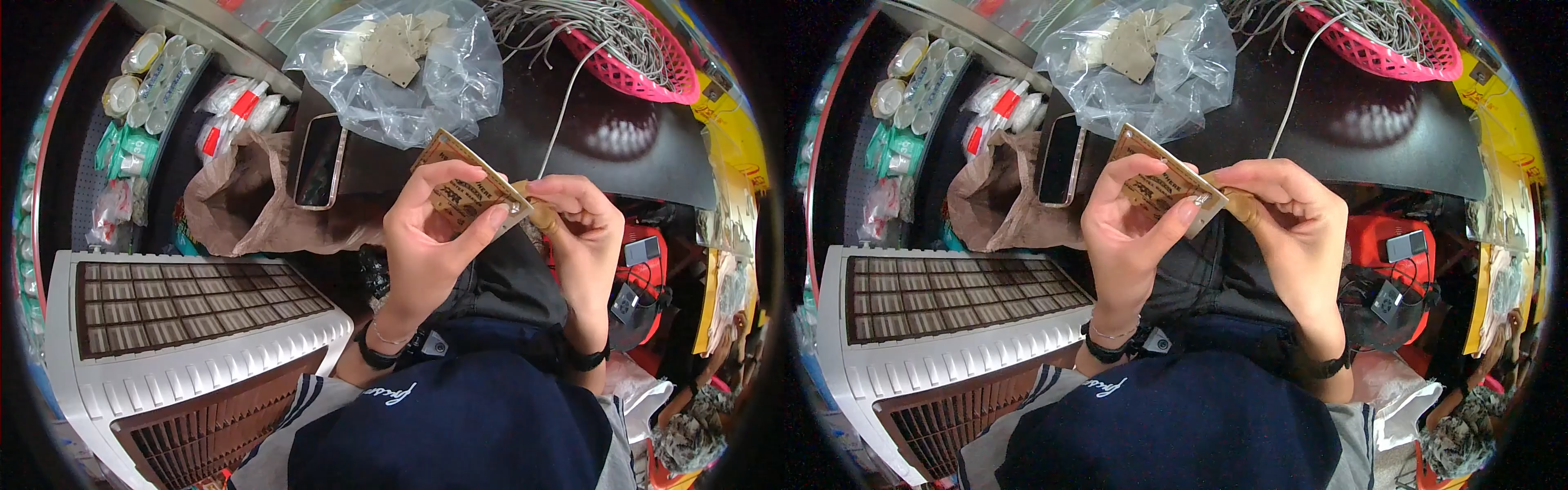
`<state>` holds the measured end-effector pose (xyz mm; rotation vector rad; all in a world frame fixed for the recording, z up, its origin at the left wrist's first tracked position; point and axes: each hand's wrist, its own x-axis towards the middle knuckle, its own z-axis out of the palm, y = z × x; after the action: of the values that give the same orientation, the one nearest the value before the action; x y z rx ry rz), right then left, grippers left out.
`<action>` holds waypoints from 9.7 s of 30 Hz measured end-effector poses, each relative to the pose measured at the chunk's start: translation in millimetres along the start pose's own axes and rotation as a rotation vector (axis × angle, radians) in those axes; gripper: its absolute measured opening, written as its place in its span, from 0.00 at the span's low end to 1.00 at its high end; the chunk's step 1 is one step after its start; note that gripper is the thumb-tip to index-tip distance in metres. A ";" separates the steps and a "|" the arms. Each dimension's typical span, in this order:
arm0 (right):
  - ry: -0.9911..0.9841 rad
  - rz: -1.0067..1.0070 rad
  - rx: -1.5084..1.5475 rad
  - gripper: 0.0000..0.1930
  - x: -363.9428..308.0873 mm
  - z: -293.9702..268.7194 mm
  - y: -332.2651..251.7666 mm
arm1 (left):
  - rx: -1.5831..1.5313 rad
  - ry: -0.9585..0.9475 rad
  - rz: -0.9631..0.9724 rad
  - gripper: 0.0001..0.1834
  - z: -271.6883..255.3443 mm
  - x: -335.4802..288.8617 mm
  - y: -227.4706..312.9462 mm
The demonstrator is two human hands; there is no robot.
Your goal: Threading elastic cords through holes in cardboard shoe tags.
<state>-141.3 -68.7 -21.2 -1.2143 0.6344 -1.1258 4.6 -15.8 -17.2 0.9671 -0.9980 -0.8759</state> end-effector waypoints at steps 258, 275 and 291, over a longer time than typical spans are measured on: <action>-0.250 0.000 0.106 0.08 -13.3 -15.2 -4.7 | -0.027 -0.430 0.215 0.39 -7.9 -15.3 0.7; -0.045 -0.024 -0.106 0.11 -23.3 -5.9 -18.6 | 0.232 -0.474 0.226 0.46 -15.9 -9.0 4.0; -0.095 0.019 -0.109 0.11 -22.9 -0.8 -13.8 | 0.265 -0.426 0.208 0.46 -22.2 -6.8 5.4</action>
<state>-154.8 -47.4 -12.3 -1.3441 0.6405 -1.0217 24.3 -2.5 -19.2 0.8926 -1.5810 -0.8025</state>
